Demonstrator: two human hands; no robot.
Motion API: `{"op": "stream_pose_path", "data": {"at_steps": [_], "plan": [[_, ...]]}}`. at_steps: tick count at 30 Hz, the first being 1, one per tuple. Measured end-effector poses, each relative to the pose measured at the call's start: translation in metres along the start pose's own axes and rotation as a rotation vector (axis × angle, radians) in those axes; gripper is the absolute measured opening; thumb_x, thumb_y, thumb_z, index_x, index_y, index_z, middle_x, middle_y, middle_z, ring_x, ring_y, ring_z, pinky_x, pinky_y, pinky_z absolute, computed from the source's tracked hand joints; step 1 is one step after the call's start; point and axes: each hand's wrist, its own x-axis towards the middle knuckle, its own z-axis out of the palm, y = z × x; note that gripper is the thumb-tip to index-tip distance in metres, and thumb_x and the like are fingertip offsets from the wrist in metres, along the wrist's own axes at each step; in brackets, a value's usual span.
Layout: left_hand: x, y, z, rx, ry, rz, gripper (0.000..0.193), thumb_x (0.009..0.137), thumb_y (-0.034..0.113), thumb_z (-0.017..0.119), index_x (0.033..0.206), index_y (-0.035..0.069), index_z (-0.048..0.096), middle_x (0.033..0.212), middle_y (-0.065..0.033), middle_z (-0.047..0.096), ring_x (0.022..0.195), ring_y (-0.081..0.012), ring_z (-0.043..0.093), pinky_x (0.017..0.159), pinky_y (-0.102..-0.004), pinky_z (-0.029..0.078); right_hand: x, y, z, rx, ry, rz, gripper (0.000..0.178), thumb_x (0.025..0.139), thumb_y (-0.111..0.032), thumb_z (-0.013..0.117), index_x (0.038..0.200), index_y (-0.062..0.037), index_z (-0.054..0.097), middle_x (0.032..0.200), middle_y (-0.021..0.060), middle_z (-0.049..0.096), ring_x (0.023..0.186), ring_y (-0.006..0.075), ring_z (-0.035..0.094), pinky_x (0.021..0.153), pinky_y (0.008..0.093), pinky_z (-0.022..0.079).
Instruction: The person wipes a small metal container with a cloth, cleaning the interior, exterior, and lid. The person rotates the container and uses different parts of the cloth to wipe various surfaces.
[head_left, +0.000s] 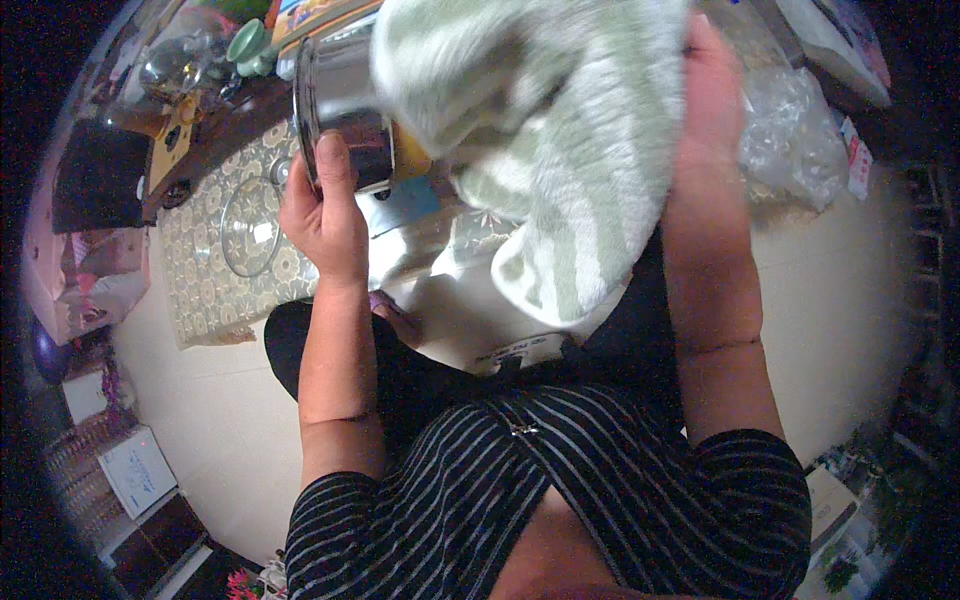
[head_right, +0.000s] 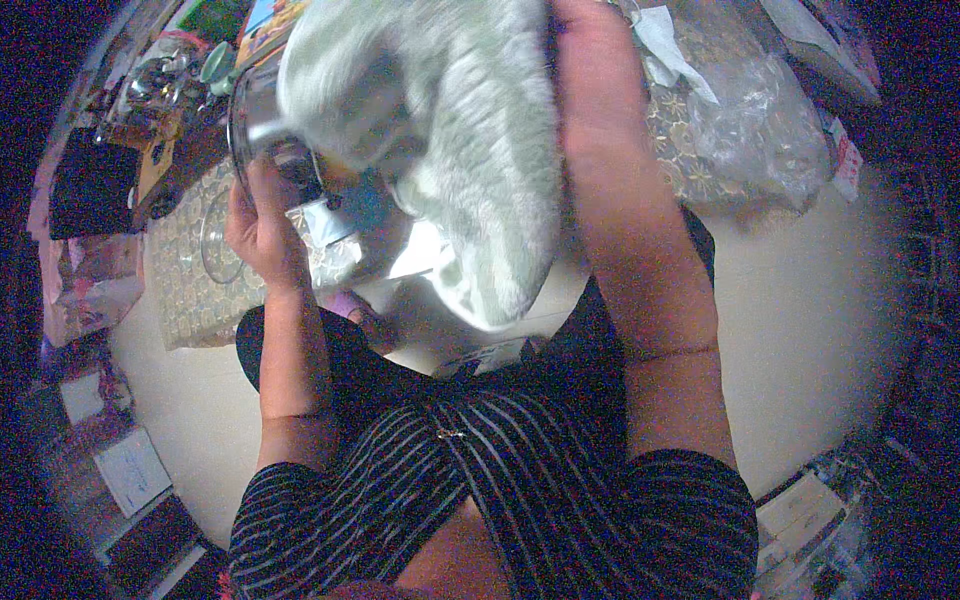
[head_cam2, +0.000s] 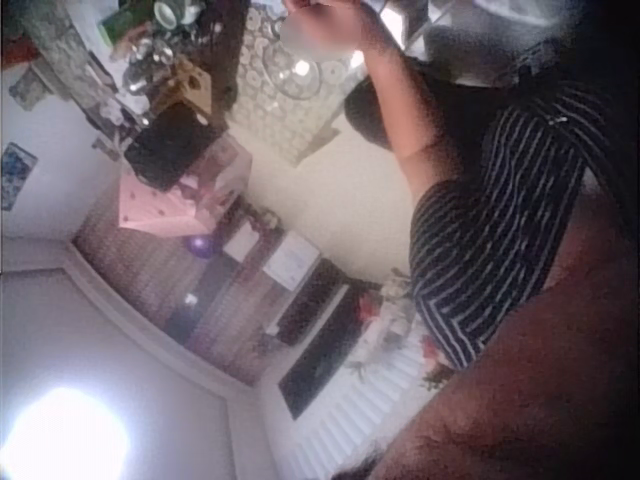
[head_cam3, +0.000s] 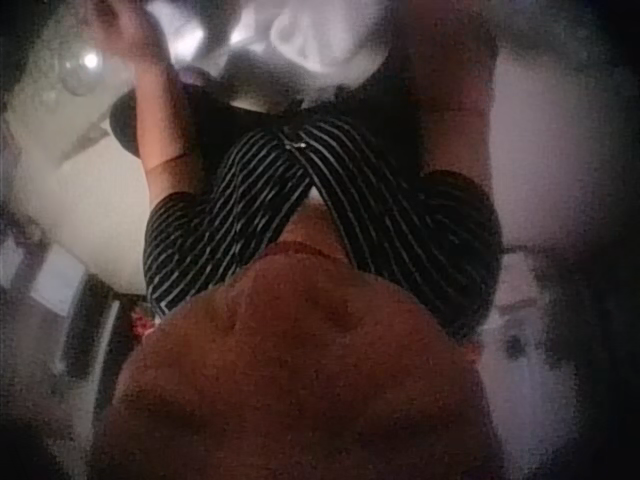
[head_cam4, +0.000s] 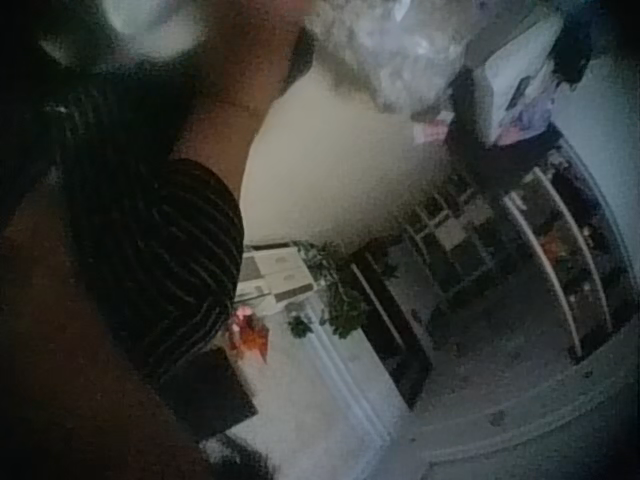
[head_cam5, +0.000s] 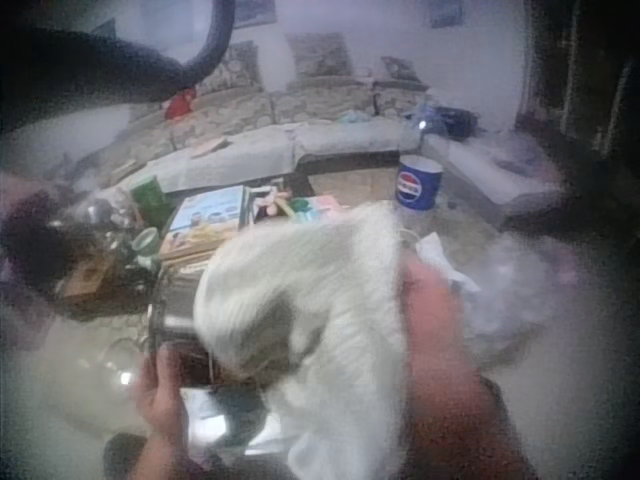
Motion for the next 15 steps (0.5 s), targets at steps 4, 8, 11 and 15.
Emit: {"op": "stream_pose_path", "data": {"at_steps": [4, 8, 11, 15], "plan": [[0.001, 0.009, 0.001, -0.105, 0.005, -0.114, 0.023, 0.098, 0.024, 0.062, 0.095, 0.002, 0.068, 0.071, 0.0063, 0.055, 0.062, -0.0012, 0.044, 0.054, -0.0173, 0.032, -0.018, -0.043, -0.003, 0.021, -0.116, -0.867, 0.030, 0.093, -0.012, 0.052, 0.119, 0.0019, 0.058, 0.115, 0.0138, 0.063, 0.106, 0.0262, 0.061, 0.097, 0.0391, 0.048], [-0.002, 0.013, 0.001, -0.056, -0.050, -0.163, 0.023, 0.097, 0.024, 0.063, 0.091, 0.002, 0.068, 0.071, 0.0066, 0.055, 0.062, -0.0012, 0.044, 0.054, -0.0179, 0.032, -0.020, -0.054, 0.013, 0.185, -0.325, -0.835, 0.037, 0.094, -0.014, 0.049, 0.127, 0.0025, 0.053, 0.123, 0.0142, 0.060, 0.109, 0.0264, 0.060, 0.098, 0.0403, 0.047], [-0.005, 0.014, 0.002, -0.047, -0.108, -0.182, 0.022, 0.097, 0.023, 0.063, 0.091, 0.002, 0.068, 0.071, 0.0068, 0.055, 0.062, -0.0012, 0.044, 0.054, -0.0181, 0.033, -0.011, 0.009, 0.026, -0.568, -0.369, -0.640, 0.025, 0.087, -0.015, 0.057, 0.106, -0.0015, 0.067, 0.090, 0.0120, 0.071, 0.079, 0.0225, 0.070, 0.077, 0.0370, 0.057], [-0.010, 0.017, 0.003, -0.093, -0.147, -0.209, 0.023, 0.097, 0.022, 0.062, 0.095, 0.000, 0.068, 0.071, 0.0065, 0.056, 0.063, -0.0019, 0.046, 0.055, -0.0186, 0.036, -0.028, 0.065, 0.037, -1.075, -0.621, -0.792, 0.040, 0.082, -0.021, 0.067, 0.119, -0.0064, 0.061, 0.120, 0.0161, 0.063, 0.112, 0.0336, 0.060, 0.099, 0.0427, 0.047]]}}
